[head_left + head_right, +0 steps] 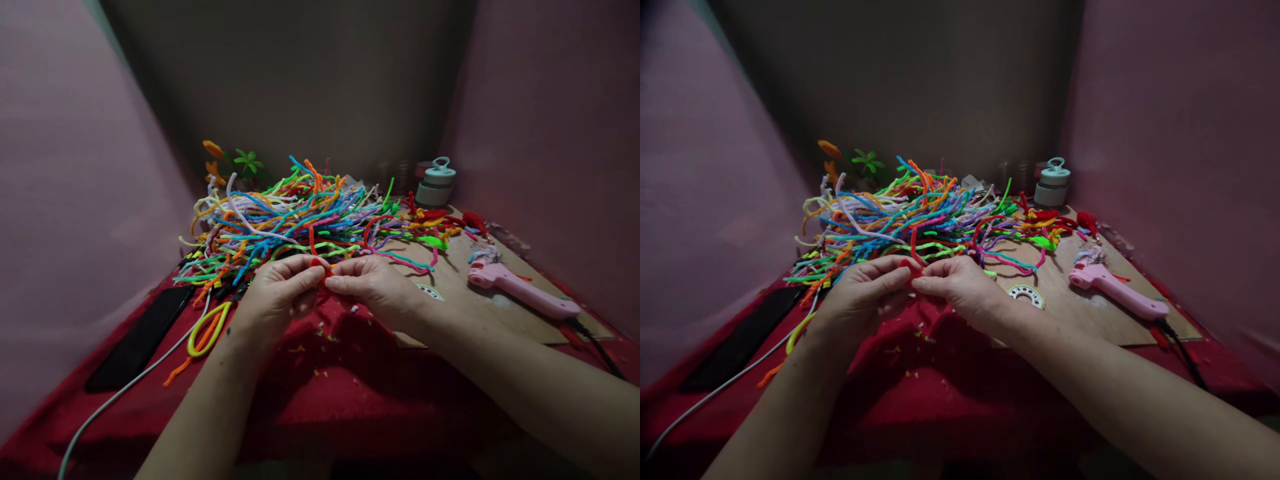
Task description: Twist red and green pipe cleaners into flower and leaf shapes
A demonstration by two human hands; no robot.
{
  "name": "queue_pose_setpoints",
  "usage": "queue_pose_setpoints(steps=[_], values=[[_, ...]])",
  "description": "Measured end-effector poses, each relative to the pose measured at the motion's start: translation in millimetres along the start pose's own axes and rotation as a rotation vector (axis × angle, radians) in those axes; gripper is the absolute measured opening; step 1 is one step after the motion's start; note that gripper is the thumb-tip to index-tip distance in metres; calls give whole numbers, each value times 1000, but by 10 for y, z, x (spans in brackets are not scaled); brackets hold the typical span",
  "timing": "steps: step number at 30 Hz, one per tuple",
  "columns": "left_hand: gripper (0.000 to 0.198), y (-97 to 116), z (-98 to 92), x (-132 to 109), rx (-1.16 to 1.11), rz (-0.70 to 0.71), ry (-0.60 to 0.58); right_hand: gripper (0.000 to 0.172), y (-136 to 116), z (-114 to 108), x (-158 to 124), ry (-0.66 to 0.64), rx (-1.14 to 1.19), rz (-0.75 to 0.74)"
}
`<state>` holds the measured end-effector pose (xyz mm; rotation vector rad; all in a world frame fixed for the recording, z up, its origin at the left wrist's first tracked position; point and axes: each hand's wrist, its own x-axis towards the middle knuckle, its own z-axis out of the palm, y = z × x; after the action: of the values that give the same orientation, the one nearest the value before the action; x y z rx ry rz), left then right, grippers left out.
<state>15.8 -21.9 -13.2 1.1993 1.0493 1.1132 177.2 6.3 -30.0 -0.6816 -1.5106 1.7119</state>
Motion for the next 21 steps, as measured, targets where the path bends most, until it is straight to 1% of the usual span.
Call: queue_pose_setpoints(steps=[5, 7, 10, 12, 16, 19, 21], values=[[17, -3, -12, 0, 48, 1, -14, 18, -17, 19, -9, -45, -9, 6], [17, -5, -5, 4, 61, 21, 8, 19, 2, 3, 1, -67, 40, 17], [17, -1, 10, 4, 79, 47, 39, 20, 39, -34, 17, -153, 155, 54], [16, 3, 18, 0, 95, 55, 52, 19, 51, -51, 23, -185, 206, 88], [18, -3, 42, -2, 148, 73, 88, 13, 42, -59, 22, -137, 206, 141], [18, -21, 70, 4, 183, 117, 130, 10, 38, -61, 25, -105, 207, 176], [16, -29, 88, 9, 205, 153, 154, 10, 37, -61, 27, -90, 182, 157]])
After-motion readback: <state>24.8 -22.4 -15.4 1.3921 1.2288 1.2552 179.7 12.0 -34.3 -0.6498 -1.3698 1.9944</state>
